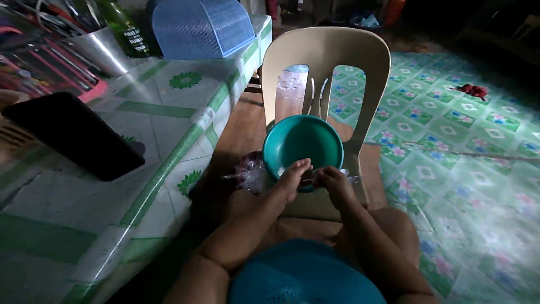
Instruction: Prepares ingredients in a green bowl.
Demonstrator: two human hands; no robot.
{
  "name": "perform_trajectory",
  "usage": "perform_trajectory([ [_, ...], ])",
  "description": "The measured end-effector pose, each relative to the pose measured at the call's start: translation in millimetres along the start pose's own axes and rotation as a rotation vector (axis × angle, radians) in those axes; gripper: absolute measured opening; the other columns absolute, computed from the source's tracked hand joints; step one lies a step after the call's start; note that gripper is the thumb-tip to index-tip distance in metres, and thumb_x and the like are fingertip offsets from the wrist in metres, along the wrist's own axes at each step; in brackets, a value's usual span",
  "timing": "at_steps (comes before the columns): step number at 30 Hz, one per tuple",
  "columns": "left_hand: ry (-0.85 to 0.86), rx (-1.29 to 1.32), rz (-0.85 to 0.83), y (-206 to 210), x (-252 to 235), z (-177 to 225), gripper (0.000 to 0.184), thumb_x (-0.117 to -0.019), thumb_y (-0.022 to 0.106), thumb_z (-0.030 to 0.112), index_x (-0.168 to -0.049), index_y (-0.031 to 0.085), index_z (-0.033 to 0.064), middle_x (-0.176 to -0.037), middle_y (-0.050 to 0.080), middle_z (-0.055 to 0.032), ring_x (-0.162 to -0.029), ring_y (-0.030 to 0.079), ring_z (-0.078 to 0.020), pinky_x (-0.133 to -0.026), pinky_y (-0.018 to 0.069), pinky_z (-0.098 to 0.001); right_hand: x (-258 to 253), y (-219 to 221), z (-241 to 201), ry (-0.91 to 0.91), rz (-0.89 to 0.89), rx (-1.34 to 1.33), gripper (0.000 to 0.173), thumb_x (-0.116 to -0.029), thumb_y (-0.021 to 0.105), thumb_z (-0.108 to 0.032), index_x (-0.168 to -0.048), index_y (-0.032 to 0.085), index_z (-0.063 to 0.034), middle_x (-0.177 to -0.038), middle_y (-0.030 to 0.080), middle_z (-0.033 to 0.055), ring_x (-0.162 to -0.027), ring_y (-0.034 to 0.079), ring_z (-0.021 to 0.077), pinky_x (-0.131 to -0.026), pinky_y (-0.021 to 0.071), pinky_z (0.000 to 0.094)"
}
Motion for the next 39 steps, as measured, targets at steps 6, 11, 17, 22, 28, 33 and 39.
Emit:
perform_trajectory([
  [6, -0.075, -0.028, -0.044, 6.8, 23.3, -18.3, 0.06, -0.1118, 0.029, 0.046, -0.121, 0.064, -0.0012, -0.103, 0.073, -0.01, -0.093, 0.071, -0.0175, -0.086, 0.0589, -0.0349, 2.3, -7.1, -13.8, -0.038, -0.057, -0.036, 0.014, -0.1038, 0.057, -0.008, -0.103, 0.064, 0.0044, -0.089, 0.071, 0.0092, -0.081, 0.07, 0.016, -0.082, 0.0606, 0.0343],
  [11, -0.056, 0.058, -0.086, 14.0, 15.9, -9.8, 0.037, -0.1115, 0.042, 0.027, -0.128, 0.06, -0.0013, -0.11, 0.07, -0.009, -0.096, 0.069, -0.0164, -0.087, 0.0574, -0.0329, 23.4, 4.0, 4.4, -0.02, -0.148, 0.29, 0.02, -0.1029, 0.062, -0.016, -0.111, 0.068, 0.0014, -0.099, 0.072, 0.0074, -0.088, 0.071, 0.0124, -0.086, 0.06, 0.0327],
  [17, -0.053, -0.025, -0.033, 16.0, 8.0, 0.5, 0.025, -0.1048, 0.058, 0.017, -0.123, 0.063, -0.0011, -0.1, 0.071, -0.0077, -0.089, 0.07, -0.0138, -0.082, 0.0576, -0.0284, 37.5, -0.8, 28.3, 0.035, -0.124, 0.255, 0.017, -0.1044, 0.057, -0.011, -0.11, 0.065, 0.0032, -0.093, 0.072, 0.0071, -0.082, 0.07, 0.0118, -0.081, 0.06, 0.0311],
  [22, 0.105, -0.179, 0.051, 14.2, 8.6, 19.6, 0.025, -0.1025, 0.064, 0.02, -0.117, 0.069, 0.0006, -0.1, 0.073, -0.0069, -0.09, 0.069, -0.0119, -0.082, 0.056, -0.0267, 37.4, -3.0, 31.8, -0.098, -0.104, 0.601, 0.024, -0.1035, 0.058, -0.015, -0.112, 0.068, 0.0049, -0.108, 0.069, 0.0161, -0.1, 0.066, 0.0204, -0.094, 0.0537, 0.0366],
  [28, 0.2, -0.323, 0.078, 10.9, 26.7, 37.0, 0.018, -0.099, 0.068, 0.017, -0.109, 0.072, 0.0024, -0.101, 0.073, -0.0065, -0.094, 0.069, -0.0116, -0.088, 0.0556, -0.0281, 33.9, 2.3, 33.9, -0.202, -0.128, 0.812, 0.025, -0.1026, 0.058, -0.015, -0.109, 0.071, 0.0045, -0.111, 0.07, 0.0212, -0.109, 0.066, 0.0335, -0.101, 0.0503, 0.0474],
  [33, 0.231, -0.395, 0.03, 8.9, 37.8, 25.1, 0.021, -0.0983, 0.069, 0.02, -0.11, 0.072, 0.0028, -0.101, 0.073, -0.0042, -0.094, 0.069, -0.0079, -0.089, 0.0561, -0.0258, 34.9, -8.6, 20.2, -0.137, -0.128, 0.401, 0.04, -0.0986, 0.063, -0.018, -0.133, 0.061, 0.001, -0.132, 0.06, 0.0168, -0.116, 0.06, 0.0221, -0.097, 0.0519, 0.0372],
  [39, 0.2, -0.469, -0.034, 12.1, 39.2, 10.2, 0.022, -0.098, 0.069, 0.022, -0.111, 0.073, 0.0048, -0.105, 0.073, -0.0032, -0.097, 0.068, -0.007, -0.09, 0.055, -0.0262, 24.3, -8.8, -9.1, -0.125, -0.015, 0.06, 0.014, -0.1032, 0.059, -0.012, -0.105, 0.067, -0.0009, -0.097, 0.068, 0.0016, -0.092, 0.063, 0.0051, -0.089, 0.0523, 0.0263],
])
Point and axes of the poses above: each hand's wrist, its own x-axis away from the middle knuckle, its own y-axis out of the palm, z = x × y, the point moved 8 cm from there along -x, towards the middle knuckle
